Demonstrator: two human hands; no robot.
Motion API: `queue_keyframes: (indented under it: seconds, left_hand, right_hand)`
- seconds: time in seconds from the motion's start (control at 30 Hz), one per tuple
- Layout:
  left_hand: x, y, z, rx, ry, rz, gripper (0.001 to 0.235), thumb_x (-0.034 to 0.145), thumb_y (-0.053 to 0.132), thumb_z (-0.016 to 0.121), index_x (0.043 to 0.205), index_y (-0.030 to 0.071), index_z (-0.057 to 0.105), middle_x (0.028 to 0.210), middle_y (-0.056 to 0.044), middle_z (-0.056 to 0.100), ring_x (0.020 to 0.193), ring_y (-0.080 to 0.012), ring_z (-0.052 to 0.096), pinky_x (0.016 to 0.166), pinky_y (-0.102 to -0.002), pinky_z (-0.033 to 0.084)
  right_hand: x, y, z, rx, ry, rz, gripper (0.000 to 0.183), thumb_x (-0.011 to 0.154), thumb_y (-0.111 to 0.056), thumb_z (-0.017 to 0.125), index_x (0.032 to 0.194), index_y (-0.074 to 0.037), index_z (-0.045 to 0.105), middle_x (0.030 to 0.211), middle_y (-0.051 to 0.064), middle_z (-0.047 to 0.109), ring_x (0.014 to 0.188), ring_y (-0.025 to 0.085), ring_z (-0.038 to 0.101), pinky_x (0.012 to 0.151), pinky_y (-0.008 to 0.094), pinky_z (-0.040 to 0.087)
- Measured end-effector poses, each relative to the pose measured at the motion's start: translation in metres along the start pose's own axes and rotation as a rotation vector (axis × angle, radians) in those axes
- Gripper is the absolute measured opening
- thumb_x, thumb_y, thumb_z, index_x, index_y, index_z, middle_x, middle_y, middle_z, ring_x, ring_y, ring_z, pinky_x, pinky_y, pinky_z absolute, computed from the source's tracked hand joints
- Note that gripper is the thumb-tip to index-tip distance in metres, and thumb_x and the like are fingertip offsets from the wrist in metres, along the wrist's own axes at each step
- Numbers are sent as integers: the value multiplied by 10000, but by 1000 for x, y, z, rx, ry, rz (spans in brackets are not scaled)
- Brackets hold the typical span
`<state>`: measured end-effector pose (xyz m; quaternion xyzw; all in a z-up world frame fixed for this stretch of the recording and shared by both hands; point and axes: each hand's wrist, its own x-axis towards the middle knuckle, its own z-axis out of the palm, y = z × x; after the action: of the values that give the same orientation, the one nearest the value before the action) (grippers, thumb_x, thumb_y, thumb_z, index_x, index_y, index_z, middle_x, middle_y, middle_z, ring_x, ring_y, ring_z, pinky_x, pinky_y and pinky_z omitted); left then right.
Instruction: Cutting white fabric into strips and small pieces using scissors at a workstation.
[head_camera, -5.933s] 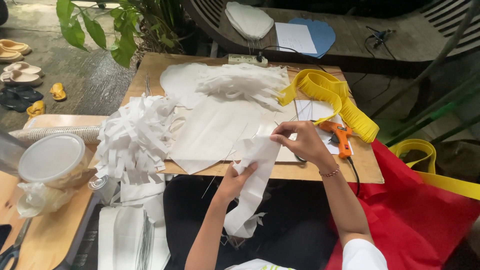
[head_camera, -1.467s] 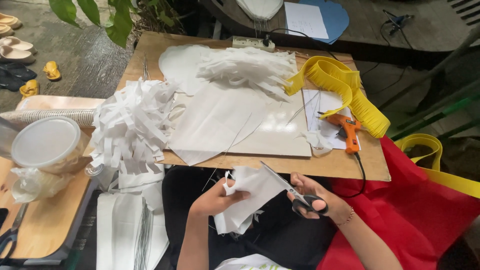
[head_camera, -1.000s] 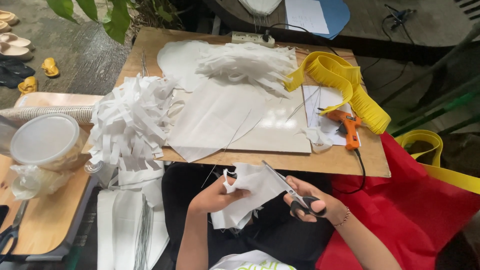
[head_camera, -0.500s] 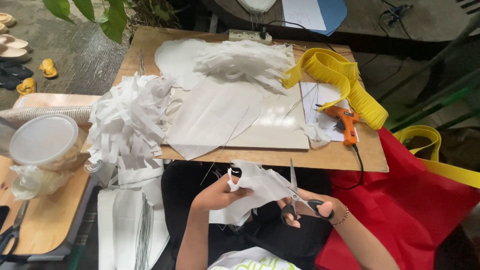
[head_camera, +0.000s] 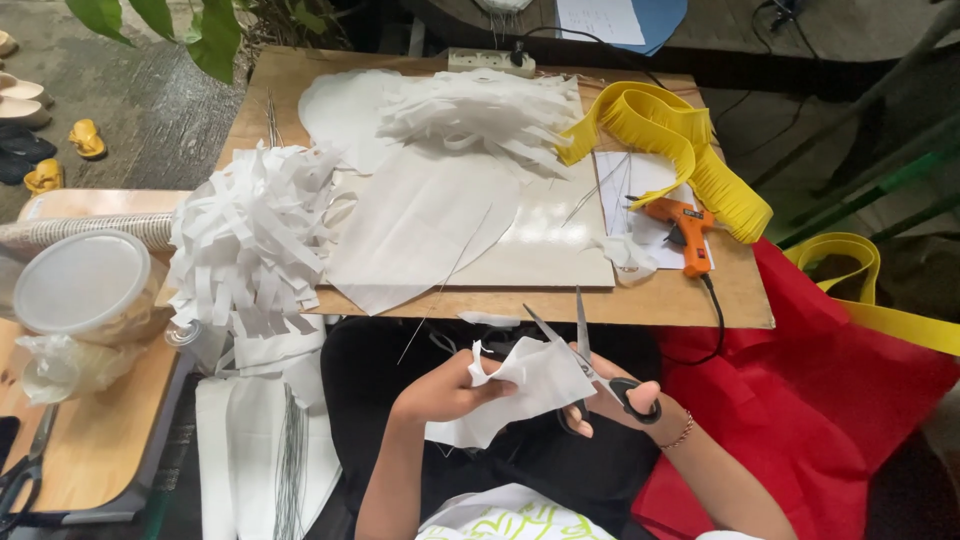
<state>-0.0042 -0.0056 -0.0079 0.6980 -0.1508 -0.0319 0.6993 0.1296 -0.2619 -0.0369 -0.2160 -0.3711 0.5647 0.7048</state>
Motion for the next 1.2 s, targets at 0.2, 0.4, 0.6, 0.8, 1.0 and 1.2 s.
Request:
queue_keyframes:
  seconds: [0.2, 0.4, 0.6, 0.8, 1.0, 1.2]
  left_hand:
    - [5, 16, 1, 12, -31, 65, 177, 941, -12, 655, 1056, -20, 789, 842, -141, 771, 825, -132, 650, 855, -364, 544]
    - [-6, -10, -4, -84, 255, 58, 188, 906, 5, 705, 1071, -45, 779, 892, -101, 758, 860, -168, 638, 900, -419, 544]
    - [6, 6, 9, -13, 528, -29, 186, 782, 167, 904, 732, 65, 756, 632, 24, 659, 636, -41, 529, 655, -198, 475]
    - [28, 24, 33, 29, 654, -174, 374, 712, 209, 902, 567, 45, 599, 473, -23, 596, 494, -81, 458, 491, -240, 365]
    - [33, 62, 37, 42, 876, -320, 491, 617, 326, 955, 686, -33, 627, 577, -121, 617, 594, -126, 552, 582, -270, 453]
    - [25, -37, 32, -123, 777, -196, 269, 690, 160, 942, 765, 1, 738, 663, -67, 737, 680, -93, 609, 645, -276, 539]
  right_hand:
    - [-83, 57, -96, -124, 338, -216, 1027, 858, -611, 627, 1546, 16, 193, 1203, 333, 604, 745, 216, 685, 568, 209, 565]
    - [-56, -54, -69, -373, 465, -432, 928, 598, -481, 955, 1276, -109, 441, 1039, 142, 561, 842, 267, 671, 668, 366, 542]
    - [-25, -35, -68, -609, 749, -346, 1064, 475, -498, 938, 1362, -122, 486, 1271, 84, 629, 1132, 253, 656, 770, 311, 537]
    - [36, -10, -12, -736, 697, -323, 680, 639, -6, 943, 1196, 17, 553, 838, 191, 683, 760, 227, 668, 646, 306, 503]
    - [24, 5, -7, -759, 758, -263, 947, 408, -167, 1076, 1171, -19, 535, 1022, 127, 644, 872, 233, 682, 718, 349, 605]
    - [14, 16, -38, -1008, 1176, -442, 466, 703, -138, 917, 1040, -82, 600, 893, 5, 618, 799, 91, 577, 683, 232, 517]
